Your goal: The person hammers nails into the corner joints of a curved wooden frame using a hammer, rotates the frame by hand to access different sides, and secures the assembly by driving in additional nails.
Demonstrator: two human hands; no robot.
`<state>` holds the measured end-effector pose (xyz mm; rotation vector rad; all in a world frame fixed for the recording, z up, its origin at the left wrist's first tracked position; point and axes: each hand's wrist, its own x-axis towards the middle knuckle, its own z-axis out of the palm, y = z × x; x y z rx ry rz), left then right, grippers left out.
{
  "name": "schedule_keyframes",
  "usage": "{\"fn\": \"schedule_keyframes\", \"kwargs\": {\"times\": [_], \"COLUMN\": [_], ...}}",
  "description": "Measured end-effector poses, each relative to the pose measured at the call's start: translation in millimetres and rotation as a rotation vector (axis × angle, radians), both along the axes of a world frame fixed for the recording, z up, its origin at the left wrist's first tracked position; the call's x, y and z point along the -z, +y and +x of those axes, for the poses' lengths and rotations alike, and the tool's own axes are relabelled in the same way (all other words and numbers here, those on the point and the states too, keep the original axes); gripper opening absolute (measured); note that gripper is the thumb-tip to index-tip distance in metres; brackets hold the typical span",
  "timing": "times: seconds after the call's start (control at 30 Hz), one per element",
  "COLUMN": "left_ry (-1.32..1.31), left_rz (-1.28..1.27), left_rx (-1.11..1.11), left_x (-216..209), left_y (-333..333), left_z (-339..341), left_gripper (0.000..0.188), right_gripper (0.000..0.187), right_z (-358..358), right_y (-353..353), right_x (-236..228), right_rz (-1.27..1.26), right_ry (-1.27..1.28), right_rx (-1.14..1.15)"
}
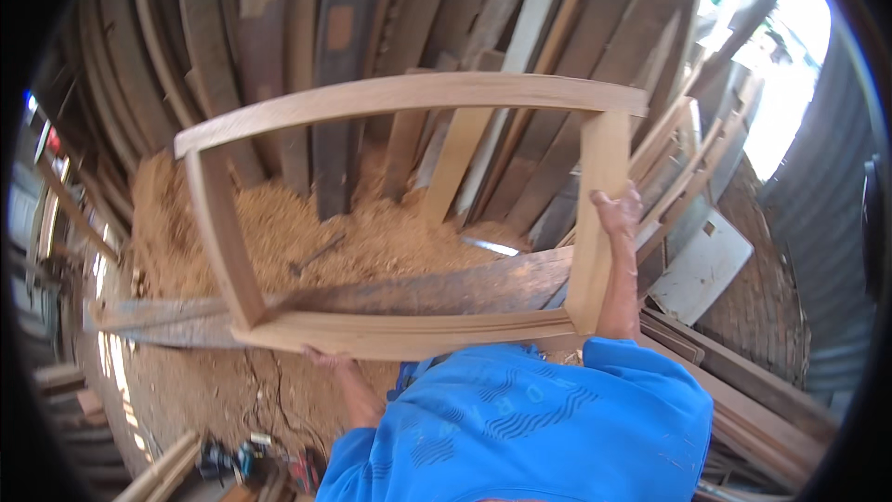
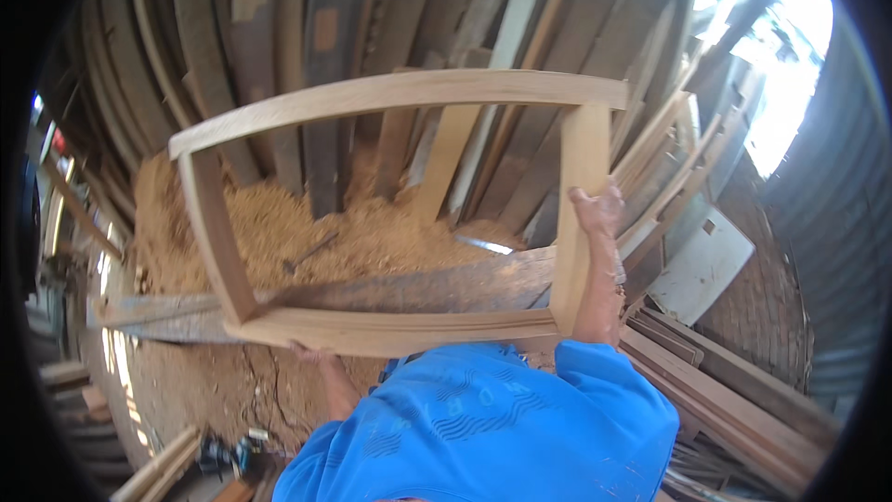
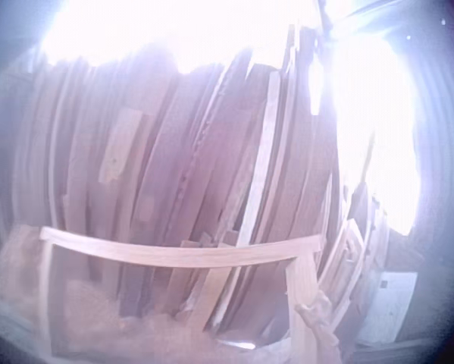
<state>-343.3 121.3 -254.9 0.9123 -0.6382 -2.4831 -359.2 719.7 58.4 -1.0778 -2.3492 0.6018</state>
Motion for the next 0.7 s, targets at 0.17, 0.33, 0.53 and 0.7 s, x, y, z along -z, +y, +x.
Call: {"fn": "schedule_keyframes", "kwargs": {"times": [0.17,0.33,0.53,0.7], "left_ry": [0.045,-0.309,-0.434,-0.191], "left_rz": [0.054,0.043,-0.068,-0.48], "left_rx": [0.324,0.39,0.289,0.358], "left_x": [-37.3,-40.8,-50.7,9.0], "left_y": [12.4,1.5,34.4,24.5], "left_z": [6.4,-0.8,-28.5,-22.7], "left_gripper": [0.075,0.056,0.062,0.062], "right_gripper": [0.056,0.055,0.054,0.051], "right_z": [15.2,10.1,6.4,2.6], "right_y": [-5.9,-21.1,-36.7,-38.3], "right_x": [-21.4,-29.7,-46.3,-51.1], "right_rz": [-0.006,-0.06,-0.048,-0.108], "right_ry": [0.063,0.231,0.404,0.471], "right_rx": [0.036,-0.072,-0.141,-0.213]}}
